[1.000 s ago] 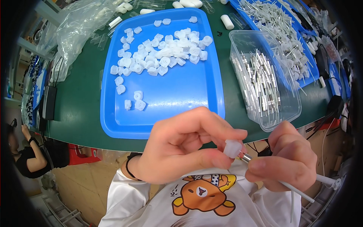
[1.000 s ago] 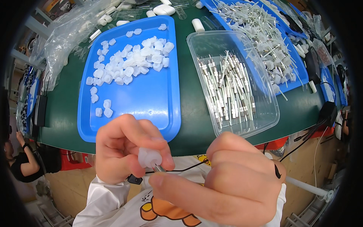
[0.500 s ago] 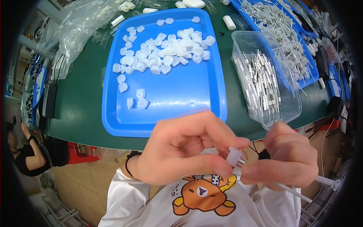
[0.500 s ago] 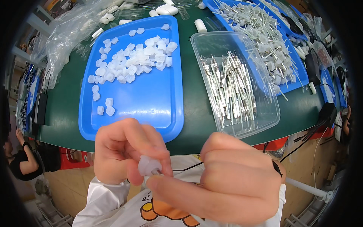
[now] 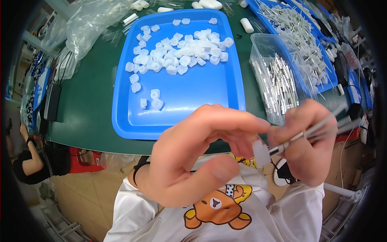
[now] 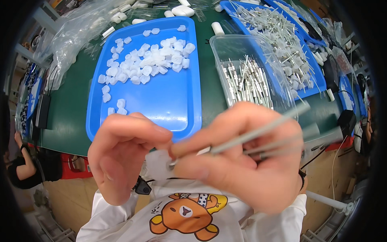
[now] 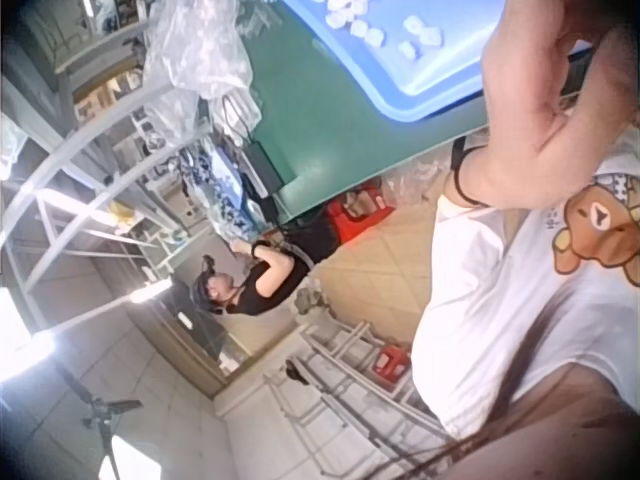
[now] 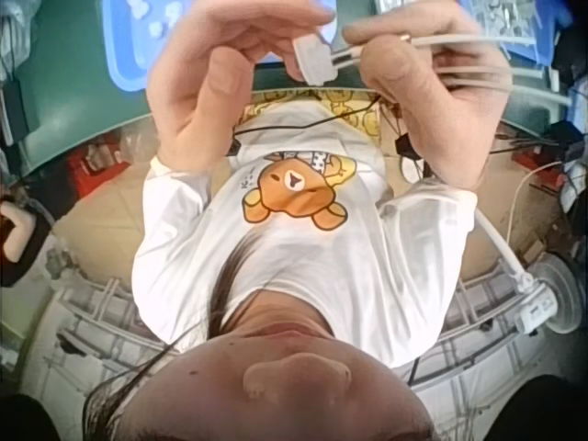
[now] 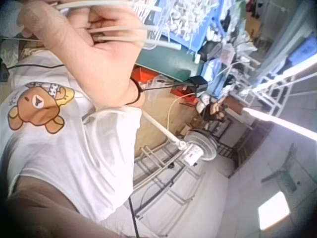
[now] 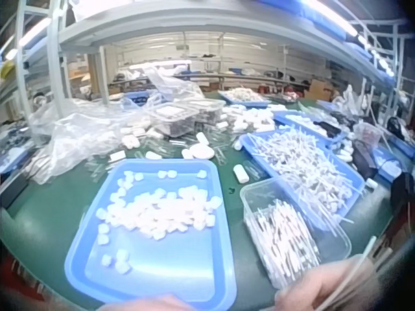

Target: The recorder is assembling small lighting or electronic components by inserting tubes into bases and manipulating small wires.

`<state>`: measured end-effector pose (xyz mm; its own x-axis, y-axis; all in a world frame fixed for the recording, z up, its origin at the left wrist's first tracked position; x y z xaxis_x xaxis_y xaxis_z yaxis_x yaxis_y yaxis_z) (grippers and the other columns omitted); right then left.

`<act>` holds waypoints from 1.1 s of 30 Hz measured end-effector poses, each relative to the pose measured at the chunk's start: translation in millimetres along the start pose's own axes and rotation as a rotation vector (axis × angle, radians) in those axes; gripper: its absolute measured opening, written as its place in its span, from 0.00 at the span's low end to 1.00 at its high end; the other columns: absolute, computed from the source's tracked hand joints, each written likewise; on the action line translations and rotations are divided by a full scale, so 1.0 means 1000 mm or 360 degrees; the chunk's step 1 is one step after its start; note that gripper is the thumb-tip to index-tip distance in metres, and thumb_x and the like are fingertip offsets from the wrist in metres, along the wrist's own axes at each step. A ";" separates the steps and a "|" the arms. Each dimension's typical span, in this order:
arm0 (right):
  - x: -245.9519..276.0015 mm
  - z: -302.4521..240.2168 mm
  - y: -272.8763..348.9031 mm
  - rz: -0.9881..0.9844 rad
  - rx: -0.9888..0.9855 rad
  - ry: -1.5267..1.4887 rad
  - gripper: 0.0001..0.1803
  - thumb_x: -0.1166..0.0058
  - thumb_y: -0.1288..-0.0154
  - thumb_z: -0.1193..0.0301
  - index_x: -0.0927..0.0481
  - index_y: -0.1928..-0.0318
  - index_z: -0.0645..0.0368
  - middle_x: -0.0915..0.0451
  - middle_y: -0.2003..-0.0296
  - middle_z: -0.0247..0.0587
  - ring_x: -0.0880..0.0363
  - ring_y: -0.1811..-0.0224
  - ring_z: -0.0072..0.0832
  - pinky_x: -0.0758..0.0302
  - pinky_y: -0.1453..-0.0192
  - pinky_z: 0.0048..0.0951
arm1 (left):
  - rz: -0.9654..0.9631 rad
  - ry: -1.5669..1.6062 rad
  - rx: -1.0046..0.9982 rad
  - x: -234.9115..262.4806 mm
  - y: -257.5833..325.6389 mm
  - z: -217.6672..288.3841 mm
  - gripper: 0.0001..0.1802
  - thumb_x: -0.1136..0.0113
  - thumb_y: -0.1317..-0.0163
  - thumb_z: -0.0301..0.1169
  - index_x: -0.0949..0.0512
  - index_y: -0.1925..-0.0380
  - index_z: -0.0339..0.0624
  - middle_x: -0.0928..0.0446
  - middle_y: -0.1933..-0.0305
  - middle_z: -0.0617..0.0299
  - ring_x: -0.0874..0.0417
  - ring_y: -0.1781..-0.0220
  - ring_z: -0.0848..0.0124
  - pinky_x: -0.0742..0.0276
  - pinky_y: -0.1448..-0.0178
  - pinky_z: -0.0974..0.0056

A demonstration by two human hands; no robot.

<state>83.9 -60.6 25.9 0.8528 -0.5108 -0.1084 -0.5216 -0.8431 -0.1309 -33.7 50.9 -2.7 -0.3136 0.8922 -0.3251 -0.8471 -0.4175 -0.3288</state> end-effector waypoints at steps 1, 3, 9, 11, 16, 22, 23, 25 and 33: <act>-0.003 -0.003 0.000 0.0064 -0.0124 -0.0097 0.10 0.45 0.51 0.73 0.34 0.79 0.62 0.40 0.88 0.28 0.50 0.91 0.10 0.52 0.89 0.17 | -0.0031 -0.0057 -0.0061 -0.002 0.000 0.002 0.27 0.49 0.44 0.44 0.36 0.62 0.24 0.29 0.66 0.45 0.27 0.66 0.67 0.26 0.66 0.66; -0.004 -0.004 0.000 0.0018 -0.0299 -0.0223 0.12 0.48 0.47 0.67 0.34 0.75 0.62 0.41 0.89 0.25 0.52 0.92 0.08 0.56 0.90 0.16 | -0.0093 -0.0187 -0.0177 -0.002 0.000 0.004 0.26 0.47 0.45 0.41 0.37 0.62 0.23 0.29 0.67 0.44 0.26 0.66 0.67 0.26 0.65 0.65; -0.009 -0.003 -0.005 -0.0102 -0.0629 -0.0469 0.14 0.50 0.43 0.63 0.34 0.73 0.61 0.43 0.91 0.22 0.55 0.93 0.07 0.57 0.91 0.14 | -0.0081 -0.0309 -0.0203 0.004 0.002 0.006 0.18 0.42 0.52 0.24 0.36 0.64 0.23 0.28 0.68 0.44 0.23 0.69 0.64 0.24 0.63 0.64; -0.009 -0.003 -0.007 -0.0096 -0.0685 -0.0482 0.14 0.51 0.43 0.63 0.34 0.72 0.61 0.43 0.91 0.22 0.55 0.93 0.07 0.57 0.90 0.14 | -0.0065 -0.0274 -0.0183 0.005 0.001 0.004 0.16 0.43 0.53 0.20 0.35 0.65 0.23 0.28 0.69 0.45 0.23 0.70 0.64 0.24 0.63 0.64; -0.012 0.001 -0.006 -0.0107 -0.0744 -0.0609 0.15 0.51 0.43 0.62 0.34 0.73 0.61 0.43 0.91 0.23 0.54 0.92 0.08 0.55 0.90 0.14 | 0.0002 -0.0146 -0.0244 0.005 -0.001 0.002 0.11 0.46 0.54 0.16 0.32 0.68 0.25 0.27 0.70 0.46 0.23 0.71 0.65 0.25 0.65 0.66; -0.010 0.005 -0.004 -0.0162 -0.0775 -0.0785 0.16 0.50 0.43 0.62 0.34 0.73 0.62 0.42 0.89 0.25 0.53 0.92 0.08 0.53 0.90 0.14 | -0.0087 -0.0131 -0.0318 0.009 -0.002 -0.003 0.09 0.46 0.56 0.14 0.29 0.71 0.26 0.26 0.72 0.48 0.22 0.72 0.66 0.25 0.66 0.66; -0.010 0.005 -0.005 -0.0144 -0.0737 -0.0757 0.16 0.49 0.44 0.62 0.34 0.74 0.62 0.40 0.89 0.26 0.53 0.92 0.09 0.53 0.90 0.14 | -0.0093 -0.0257 -0.0350 0.010 -0.002 -0.002 0.09 0.46 0.56 0.14 0.29 0.71 0.26 0.26 0.73 0.48 0.22 0.72 0.66 0.25 0.67 0.66; -0.011 0.003 -0.004 -0.0097 -0.0674 -0.0642 0.15 0.47 0.45 0.63 0.34 0.74 0.62 0.38 0.88 0.28 0.52 0.92 0.09 0.52 0.90 0.14 | -0.0084 -0.0391 -0.0423 0.009 -0.001 0.001 0.09 0.45 0.56 0.14 0.29 0.71 0.26 0.25 0.74 0.48 0.22 0.73 0.66 0.25 0.68 0.65; -0.008 0.003 0.000 -0.0018 -0.0462 -0.0455 0.14 0.40 0.54 0.69 0.32 0.79 0.62 0.30 0.87 0.35 0.39 0.90 0.13 0.45 0.89 0.14 | -0.0114 -0.0429 -0.0666 0.009 -0.003 -0.005 0.09 0.43 0.54 0.15 0.28 0.70 0.28 0.25 0.75 0.50 0.23 0.77 0.65 0.26 0.75 0.63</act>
Point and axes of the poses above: each hand's wrist, its own y-axis away from the middle knuckle, its own x-axis out of the back of the hand, z = x × y, the point moved 1 cm from there along -y, towards the middle knuckle
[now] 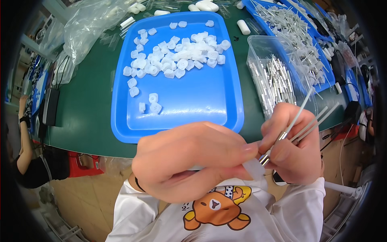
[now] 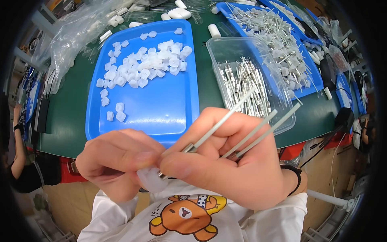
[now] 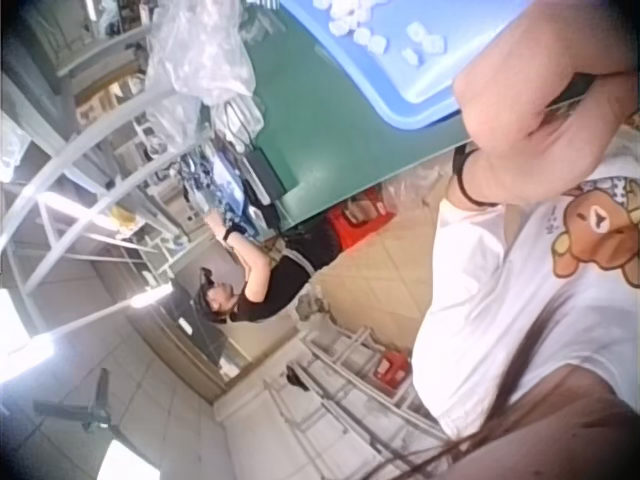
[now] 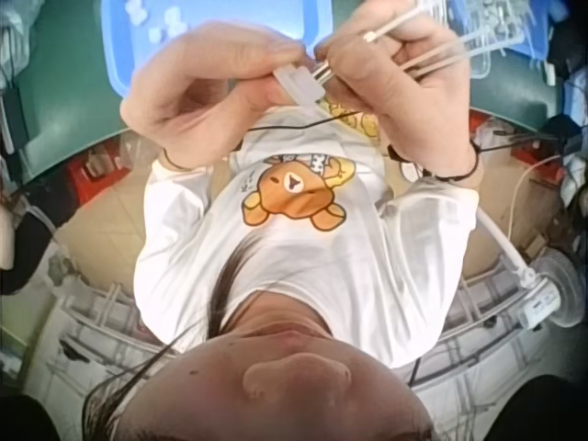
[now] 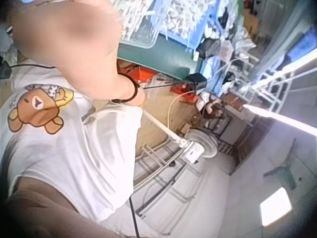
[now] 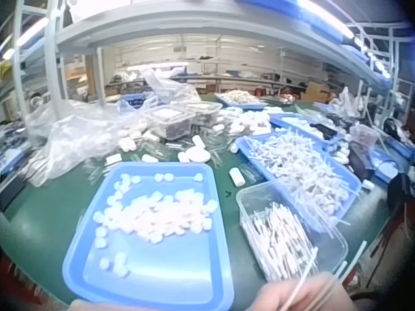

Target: The recorder is assembling small lighting or electronic components by inserting tubes into bases and manipulating small wires.

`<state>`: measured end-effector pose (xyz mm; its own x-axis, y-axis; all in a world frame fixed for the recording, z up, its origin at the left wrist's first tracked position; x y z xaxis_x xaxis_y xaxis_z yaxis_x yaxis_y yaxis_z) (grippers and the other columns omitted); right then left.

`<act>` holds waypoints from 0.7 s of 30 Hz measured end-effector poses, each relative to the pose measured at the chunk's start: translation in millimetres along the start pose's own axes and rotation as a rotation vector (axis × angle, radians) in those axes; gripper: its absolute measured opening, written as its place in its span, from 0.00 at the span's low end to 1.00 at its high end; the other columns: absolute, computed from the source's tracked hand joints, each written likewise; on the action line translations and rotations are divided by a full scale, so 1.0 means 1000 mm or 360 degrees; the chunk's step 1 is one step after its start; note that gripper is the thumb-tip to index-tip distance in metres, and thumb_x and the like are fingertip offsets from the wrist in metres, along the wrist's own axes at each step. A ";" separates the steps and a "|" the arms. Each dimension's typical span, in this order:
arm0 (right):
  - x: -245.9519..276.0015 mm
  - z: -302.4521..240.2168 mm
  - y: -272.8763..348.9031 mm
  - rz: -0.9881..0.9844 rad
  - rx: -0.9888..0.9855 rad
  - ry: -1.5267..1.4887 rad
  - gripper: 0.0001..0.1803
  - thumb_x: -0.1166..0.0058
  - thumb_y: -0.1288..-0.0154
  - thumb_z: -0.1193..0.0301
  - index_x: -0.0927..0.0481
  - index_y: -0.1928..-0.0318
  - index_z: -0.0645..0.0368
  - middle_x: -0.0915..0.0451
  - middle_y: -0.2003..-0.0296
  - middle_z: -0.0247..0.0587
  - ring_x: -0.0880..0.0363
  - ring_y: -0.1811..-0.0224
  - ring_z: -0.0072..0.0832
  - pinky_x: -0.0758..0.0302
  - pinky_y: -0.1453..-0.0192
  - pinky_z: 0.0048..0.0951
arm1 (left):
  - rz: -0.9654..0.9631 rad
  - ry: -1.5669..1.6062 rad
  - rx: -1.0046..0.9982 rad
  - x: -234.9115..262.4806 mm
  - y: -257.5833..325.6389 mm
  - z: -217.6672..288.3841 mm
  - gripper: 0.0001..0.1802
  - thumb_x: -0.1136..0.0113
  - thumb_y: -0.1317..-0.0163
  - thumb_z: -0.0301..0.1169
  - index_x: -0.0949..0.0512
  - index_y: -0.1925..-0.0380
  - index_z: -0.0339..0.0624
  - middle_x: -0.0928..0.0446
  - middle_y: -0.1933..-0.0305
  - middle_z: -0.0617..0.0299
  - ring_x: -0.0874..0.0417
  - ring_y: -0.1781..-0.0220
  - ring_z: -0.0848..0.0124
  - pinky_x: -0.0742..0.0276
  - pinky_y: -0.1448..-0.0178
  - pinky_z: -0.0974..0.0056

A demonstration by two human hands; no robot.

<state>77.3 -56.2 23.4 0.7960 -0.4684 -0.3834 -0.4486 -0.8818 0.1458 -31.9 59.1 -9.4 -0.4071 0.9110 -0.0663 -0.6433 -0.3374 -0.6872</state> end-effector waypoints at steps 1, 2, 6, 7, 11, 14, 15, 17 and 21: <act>0.000 0.000 -0.001 -0.0013 -0.0006 -0.0009 0.13 0.40 0.55 0.70 0.32 0.79 0.62 0.30 0.87 0.35 0.38 0.90 0.13 0.45 0.89 0.14 | 0.0035 -0.0074 -0.0016 0.000 0.001 -0.001 0.09 0.43 0.54 0.15 0.28 0.70 0.29 0.26 0.75 0.51 0.23 0.78 0.65 0.26 0.76 0.64; 0.002 0.001 -0.003 -0.0029 -0.0017 -0.0006 0.13 0.40 0.55 0.70 0.31 0.79 0.63 0.30 0.87 0.35 0.38 0.89 0.13 0.45 0.89 0.14 | 0.0070 -0.0147 -0.0032 -0.001 0.002 -0.003 0.08 0.43 0.54 0.15 0.28 0.71 0.30 0.26 0.76 0.52 0.24 0.79 0.65 0.26 0.77 0.65; 0.004 0.001 0.002 -0.0071 -0.0021 -0.0001 0.10 0.40 0.57 0.76 0.30 0.79 0.64 0.31 0.87 0.33 0.41 0.89 0.11 0.48 0.88 0.14 | 0.0214 0.0142 0.0111 -0.008 0.002 0.000 0.13 0.45 0.62 0.08 0.26 0.72 0.27 0.24 0.71 0.47 0.21 0.72 0.63 0.25 0.71 0.68; 0.003 -0.001 0.004 -0.0098 -0.0027 0.0031 0.10 0.40 0.57 0.77 0.30 0.78 0.64 0.31 0.87 0.32 0.43 0.89 0.10 0.48 0.88 0.14 | 0.0207 0.0136 0.0123 -0.010 0.003 0.002 0.13 0.46 0.62 0.08 0.26 0.72 0.27 0.24 0.71 0.47 0.21 0.72 0.63 0.25 0.71 0.68; 0.003 -0.013 0.006 -0.0173 -0.0025 0.0212 0.09 0.40 0.59 0.82 0.29 0.78 0.65 0.32 0.87 0.29 0.46 0.88 0.07 0.51 0.86 0.13 | 0.0159 0.0104 0.0195 -0.008 0.003 0.004 0.12 0.43 0.62 0.10 0.26 0.72 0.27 0.24 0.72 0.48 0.21 0.71 0.62 0.25 0.69 0.66; 0.012 -0.018 0.007 -0.0199 0.0018 0.0314 0.08 0.41 0.58 0.82 0.28 0.77 0.64 0.32 0.86 0.26 0.47 0.87 0.07 0.51 0.84 0.13 | -0.0040 0.0019 0.0334 -0.003 -0.004 0.000 0.13 0.39 0.62 0.15 0.25 0.70 0.29 0.24 0.69 0.50 0.21 0.69 0.63 0.26 0.65 0.66; 0.015 -0.029 0.006 -0.0213 -0.0016 0.0519 0.07 0.42 0.56 0.80 0.28 0.76 0.63 0.32 0.86 0.26 0.47 0.87 0.07 0.51 0.84 0.13 | -0.0050 -0.0271 0.0336 -0.005 -0.010 0.003 0.14 0.39 0.61 0.16 0.24 0.69 0.31 0.24 0.67 0.51 0.22 0.67 0.63 0.27 0.63 0.66; 0.019 -0.054 -0.003 -0.0286 -0.0089 0.0927 0.06 0.44 0.51 0.76 0.28 0.74 0.63 0.32 0.86 0.25 0.47 0.87 0.07 0.52 0.85 0.13 | -0.0031 -0.0888 0.0351 -0.003 -0.015 0.012 0.15 0.38 0.61 0.18 0.24 0.67 0.35 0.25 0.64 0.52 0.23 0.63 0.63 0.28 0.61 0.65; 0.065 -0.099 -0.030 0.0103 0.0255 0.1304 0.11 0.50 0.43 0.66 0.26 0.70 0.64 0.39 0.88 0.22 0.47 0.87 0.09 0.51 0.84 0.13 | 0.0104 -0.1499 0.0471 0.010 -0.020 0.006 0.16 0.41 0.58 0.21 0.25 0.64 0.37 0.29 0.59 0.54 0.26 0.59 0.61 0.31 0.57 0.66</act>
<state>182.6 -65.9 85.0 0.7825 -0.4647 0.4145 -0.5064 -0.8622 -0.0106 -27.4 73.9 8.4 -0.7145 0.3711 0.5931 -0.6850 -0.5432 -0.4855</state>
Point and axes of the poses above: each hand's wrist, its own y-axis away from the middle knuckle, its own x-axis out of the back of the hand, z = x × y, the point moved 1 cm from there along -y, towards the middle knuckle
